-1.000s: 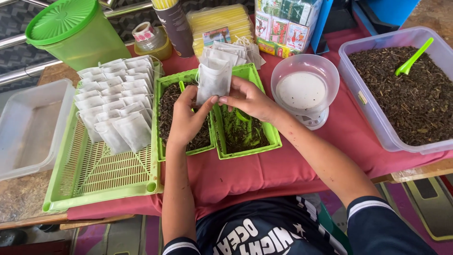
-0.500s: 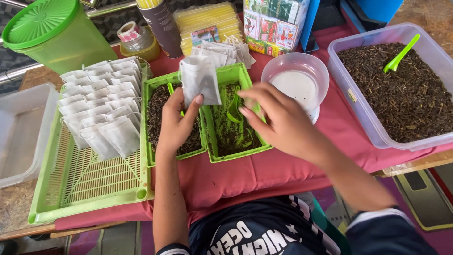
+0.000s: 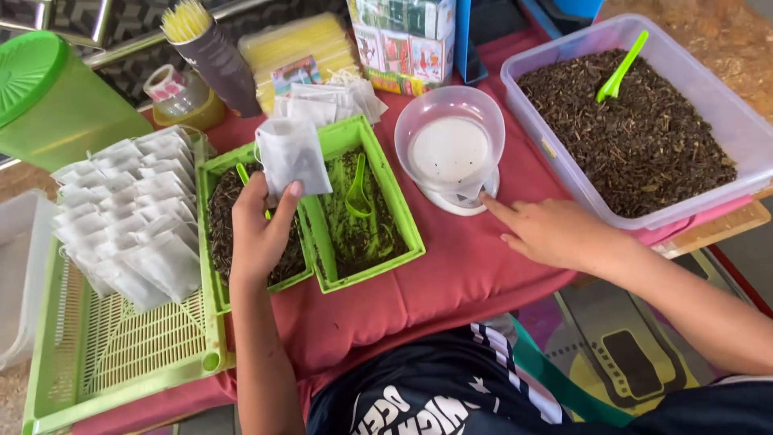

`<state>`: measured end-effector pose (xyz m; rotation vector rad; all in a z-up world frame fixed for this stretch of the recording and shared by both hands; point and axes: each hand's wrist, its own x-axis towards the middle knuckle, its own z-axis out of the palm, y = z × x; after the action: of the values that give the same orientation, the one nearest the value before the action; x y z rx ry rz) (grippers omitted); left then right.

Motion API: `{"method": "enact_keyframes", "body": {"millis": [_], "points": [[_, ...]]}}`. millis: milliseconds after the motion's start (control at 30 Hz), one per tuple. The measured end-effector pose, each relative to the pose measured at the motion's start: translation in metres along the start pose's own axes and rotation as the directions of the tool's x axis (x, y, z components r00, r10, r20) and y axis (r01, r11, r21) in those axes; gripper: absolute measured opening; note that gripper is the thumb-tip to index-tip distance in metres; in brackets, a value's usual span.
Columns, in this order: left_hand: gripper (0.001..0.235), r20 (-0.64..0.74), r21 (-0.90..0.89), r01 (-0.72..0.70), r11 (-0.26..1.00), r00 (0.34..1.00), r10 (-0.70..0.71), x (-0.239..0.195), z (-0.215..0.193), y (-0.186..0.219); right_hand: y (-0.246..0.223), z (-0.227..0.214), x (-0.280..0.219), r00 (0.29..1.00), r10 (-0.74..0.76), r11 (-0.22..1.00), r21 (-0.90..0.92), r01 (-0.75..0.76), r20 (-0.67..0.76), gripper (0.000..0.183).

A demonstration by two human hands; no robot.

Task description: The person scoops loose tea leaves from a green container using a green plastic spoon and fills white tea bags. They place the filled bags into a white bowl on a scale to weigh them, then fold the tops of the bags closed.

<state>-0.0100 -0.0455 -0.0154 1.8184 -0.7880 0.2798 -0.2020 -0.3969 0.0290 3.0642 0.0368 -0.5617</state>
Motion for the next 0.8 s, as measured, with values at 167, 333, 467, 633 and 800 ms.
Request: {"method": "enact_keyframes", "body": {"millis": [167,333,467,633,800], "points": [[0.025,-0.002,-0.014,-0.022,1.0,1.0,0.022,0.0,0.001,0.003,0.007,0.026,0.012,0.994,-0.032,0.996,-0.092,0.022,-0.105,0.055],[0.025,0.028,-0.049,-0.019,0.999,0.999,0.02,0.004,0.004,0.011,0.004,0.03,0.027,0.981,-0.05,0.991,-0.132,0.025,-0.188,0.039],[0.026,0.037,-0.044,-0.039,0.998,0.998,0.041,0.005,0.011,0.022,0.001,0.029,0.032,0.978,-0.082,0.986,-0.161,0.051,-0.191,0.04],[0.021,0.075,-0.071,-0.044,0.996,0.996,0.05,0.025,0.031,0.04,0.002,-0.012,0.01,0.99,-0.067,0.994,-0.088,0.057,-0.121,0.049],[0.02,0.258,-0.157,0.088,0.984,0.965,-0.045,0.046,0.07,0.05,-0.009,-0.055,-0.009,0.835,-0.01,0.911,0.339,0.235,-0.55,0.029]]}}
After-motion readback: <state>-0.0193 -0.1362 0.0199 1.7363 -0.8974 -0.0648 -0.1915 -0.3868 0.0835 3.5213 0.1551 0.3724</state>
